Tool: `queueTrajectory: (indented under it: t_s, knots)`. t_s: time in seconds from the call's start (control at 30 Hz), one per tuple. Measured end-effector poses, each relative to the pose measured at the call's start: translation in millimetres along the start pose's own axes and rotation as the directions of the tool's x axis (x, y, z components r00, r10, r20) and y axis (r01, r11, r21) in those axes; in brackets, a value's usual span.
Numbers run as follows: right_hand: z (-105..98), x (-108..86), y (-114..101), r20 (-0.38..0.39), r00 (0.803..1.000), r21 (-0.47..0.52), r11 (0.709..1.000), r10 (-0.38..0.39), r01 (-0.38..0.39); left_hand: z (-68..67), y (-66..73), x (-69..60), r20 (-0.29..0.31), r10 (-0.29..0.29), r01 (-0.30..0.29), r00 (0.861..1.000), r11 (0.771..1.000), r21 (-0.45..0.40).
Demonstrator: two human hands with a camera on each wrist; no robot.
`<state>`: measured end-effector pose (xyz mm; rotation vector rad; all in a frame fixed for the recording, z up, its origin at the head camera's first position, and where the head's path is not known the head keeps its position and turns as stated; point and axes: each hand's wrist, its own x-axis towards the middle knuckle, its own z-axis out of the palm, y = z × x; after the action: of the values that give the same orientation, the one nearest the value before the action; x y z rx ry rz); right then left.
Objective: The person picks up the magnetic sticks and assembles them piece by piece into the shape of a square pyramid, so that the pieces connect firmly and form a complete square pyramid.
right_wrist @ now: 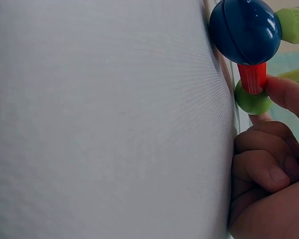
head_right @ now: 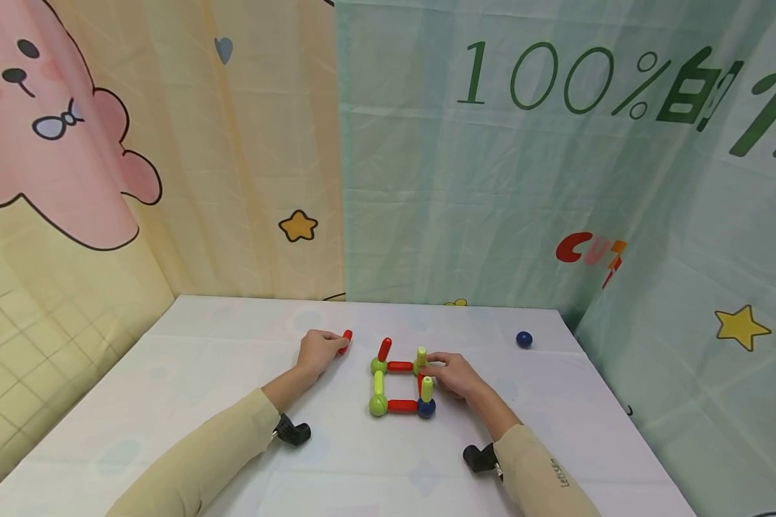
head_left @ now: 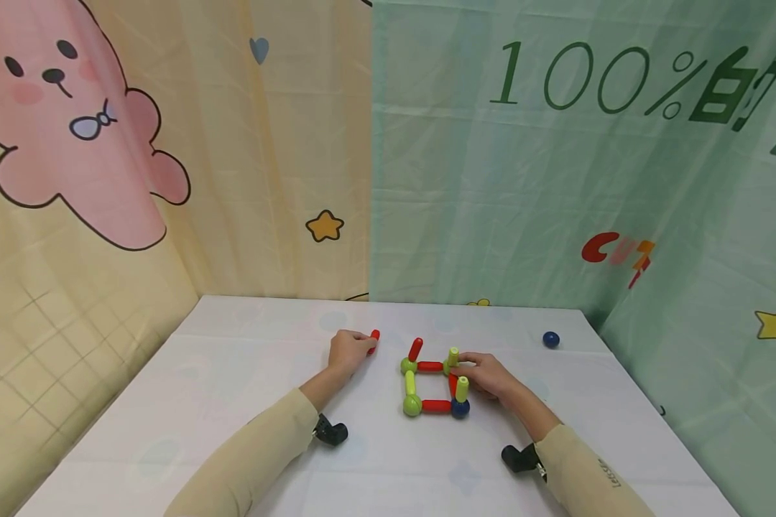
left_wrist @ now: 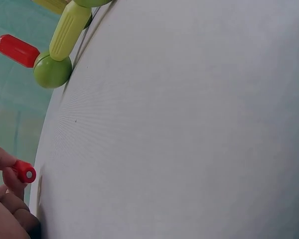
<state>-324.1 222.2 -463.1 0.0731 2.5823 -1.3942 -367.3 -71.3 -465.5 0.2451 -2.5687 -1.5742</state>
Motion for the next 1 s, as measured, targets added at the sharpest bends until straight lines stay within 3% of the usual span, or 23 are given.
queueTrajectory:
  t_s: [0.4, 1.0]
  knots:
    - [0.2, -0.7, -0.9, -0.013, 1.000, -0.016, 1.000, 0.014, -0.015, -1.2, -2.9, -2.1, 0.044, -0.022, 0.026, 0.999, 0.995, -0.097]
    - [0.6, 0.6, 0.6, -0.003, 1.000, 0.007, 1.000, 0.012, -0.012, -6.1, -1.8, -22.6, 0.105, -0.018, 0.039, 0.994, 0.979, -0.198]
